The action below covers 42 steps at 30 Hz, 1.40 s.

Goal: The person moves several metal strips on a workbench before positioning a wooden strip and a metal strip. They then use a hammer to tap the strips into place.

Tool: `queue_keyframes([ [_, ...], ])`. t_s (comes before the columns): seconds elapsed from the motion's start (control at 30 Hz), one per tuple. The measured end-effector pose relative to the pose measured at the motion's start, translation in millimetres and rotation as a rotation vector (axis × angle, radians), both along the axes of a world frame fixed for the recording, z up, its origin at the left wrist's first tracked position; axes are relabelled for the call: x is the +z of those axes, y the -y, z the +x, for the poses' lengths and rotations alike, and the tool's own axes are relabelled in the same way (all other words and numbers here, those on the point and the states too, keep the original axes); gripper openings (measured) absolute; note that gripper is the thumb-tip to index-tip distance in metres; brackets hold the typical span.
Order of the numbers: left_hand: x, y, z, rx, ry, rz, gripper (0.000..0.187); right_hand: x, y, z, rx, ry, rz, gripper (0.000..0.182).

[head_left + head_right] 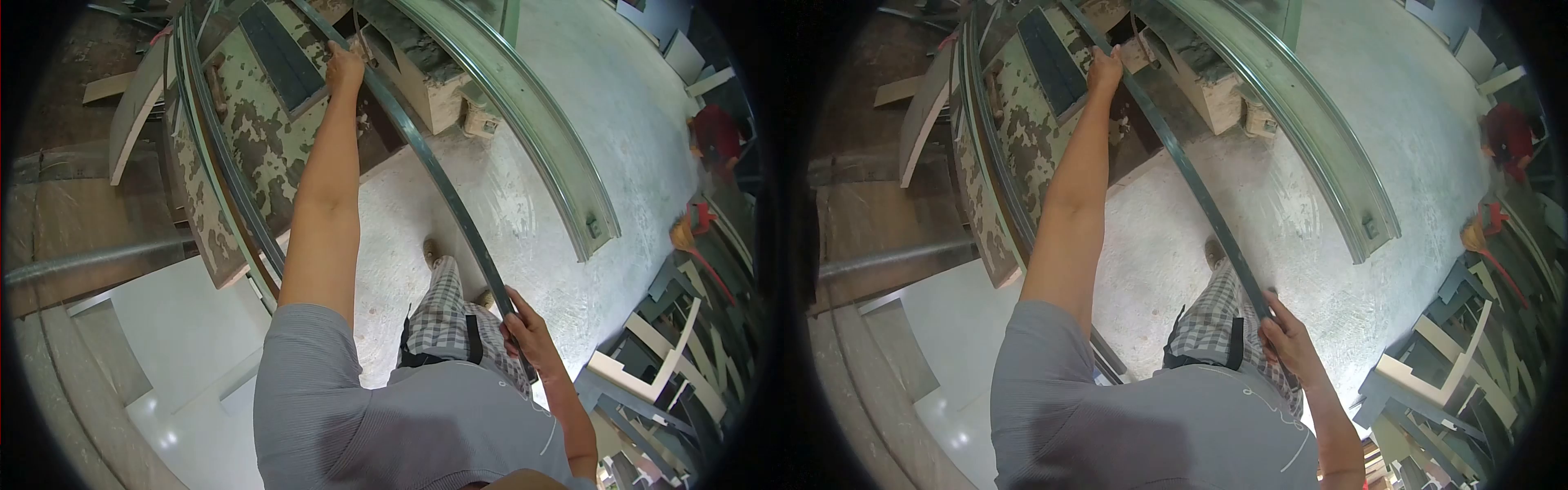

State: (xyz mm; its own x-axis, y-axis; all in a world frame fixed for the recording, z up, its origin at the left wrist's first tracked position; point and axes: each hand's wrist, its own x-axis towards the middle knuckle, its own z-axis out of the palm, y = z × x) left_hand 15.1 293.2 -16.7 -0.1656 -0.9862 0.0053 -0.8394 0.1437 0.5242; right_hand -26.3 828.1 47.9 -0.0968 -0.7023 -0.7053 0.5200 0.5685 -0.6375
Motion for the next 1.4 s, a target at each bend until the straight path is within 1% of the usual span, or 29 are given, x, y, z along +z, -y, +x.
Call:
queue_keyframes([
  [0.07,20.6,-13.8,0.6,0.142,-0.03,0.012,0.064,-2.9,30.8,0.9,0.008,-0.008,-0.012,0.05],
  [0.1,21.3,-20.7,3.8,0.144,-0.03,0.017,0.064,-4.9,46.6,1.5,0.015,-0.016,-0.032,0.049],
  [0.17,21.2,-35.8,12.2,0.083,-0.165,-0.074,0.069,-10.4,77.1,3.1,0.021,-0.044,-0.048,0.048],
  [0.23,19.4,-69.4,25.9,-0.036,-0.286,-0.045,0.073,-12.5,107.2,3.6,0.027,-0.072,-0.07,0.047],
  [0.3,18.1,-115.3,36.1,-0.111,-0.424,0.057,0.073,-13.0,137.5,3.9,0.064,-0.089,-0.099,0.048],
  [0.37,-3.1,-151.2,46.3,-0.191,-0.579,0.213,0.069,-11.3,165.7,6.3,0.072,-0.098,-0.089,0.048],
  [0.43,7.1,-194.2,52.8,-0.211,-0.635,0.22,0.065,-14.3,190.7,7.0,0.096,-0.132,-0.129,0.047],
  [0.5,2.9,-215.4,60.2,-0.192,-0.774,0.445,0.064,-14.3,215.5,7.6,0.072,-0.116,-0.137,0.048],
  [0.57,-8.7,-229.0,66.9,-0.23,-0.794,0.421,0.062,-17.7,237.5,4.0,0.068,-0.126,-0.155,0.048],
  [0.63,-3.6,-236.6,71.2,-0.276,-0.819,0.396,0.061,-11.7,257.6,0.3,0.075,-0.159,-0.174,0.048],
  [0.7,9.2,-241.8,76.5,-0.236,-1.042,0.713,0.061,-22.6,277.6,-3.2,0.067,-0.135,-0.261,0.047],
  [0.73,5.0,-242.4,77.0,-0.276,-0.918,0.62,0.061,-29.0,286.8,-5.0,0.058,-0.142,-0.264,0.047],
  [0.77,1.4,-246.7,78.0,-0.285,-0.919,0.619,0.061,-35.8,296.6,-6.8,0.071,-0.184,-0.273,0.047],
  [0.83,17.0,-251.3,80.1,-0.227,-0.923,0.766,0.064,-35.3,314.2,-6.0,0.083,-0.222,-0.285,0.047],
  [0.87,11.4,-254.1,80.8,-0.21,-0.96,0.835,0.065,-34.6,320.9,-5.9,0.078,-0.184,-0.278,0.046],
  [0.9,15.3,-254.9,80.4,-0.211,-0.962,0.833,0.065,-32.7,328.4,-5.7,0.075,-0.146,-0.271,0.046],
  [0.97,24.1,-258.0,78.7,-0.161,-1.045,0.986,0.063,-31.3,342.2,-4.6,0.088,-0.146,-0.269,0.046],
  [1.0,28.5,-258.7,77.2,-0.19,-1.072,0.993,0.056,-30.7,349.1,-4.5,0.102,-0.144,-0.266,0.046],
  [1.03,28.3,-258.4,76.0,-0.186,-1.073,0.991,0.056,-33.0,355.9,-4.0,0.106,-0.142,-0.266,0.046],
  [1.1,27.5,-256.8,72.3,-0.151,-1.112,1.077,0.043,-37.5,369.7,-4.0,0.089,-0.076,-0.298,0.047],
  [1.13,25.0,-252.7,70.8,-0.143,-1.114,1.074,0.043,-37.7,375.3,-5.0,0.097,-0.072,-0.297,0.047],
  [1.2,19.3,-236.7,67.5,-0.071,-1.125,1.064,0.034,-39.4,386.2,-6.9,0.094,-0.077,-0.299,0.047],
  [1.23,17.5,-229.7,65.0,-0.047,-1.13,1.058,0.034,-42.1,392.7,-8.4,0.113,-0.067,-0.294,0.047],
  [1.3,13.2,-210.1,58.5,0.004,-1.084,0.969,0.033,-49.9,411.4,-12.4,0.062,-0.095,-0.281,0.046],
  [1.37,10.1,-187.1,49.5,0.079,-1.1,0.952,0.036,-60.2,431.7,-17.9,0.085,-0.088,-0.304,0.046],
  [1.4,14.3,-176.0,45.1,0.107,-1.054,0.835,0.041,-65.1,442.5,-19.6,0.079,-0.061,-0.321,0.045],
])
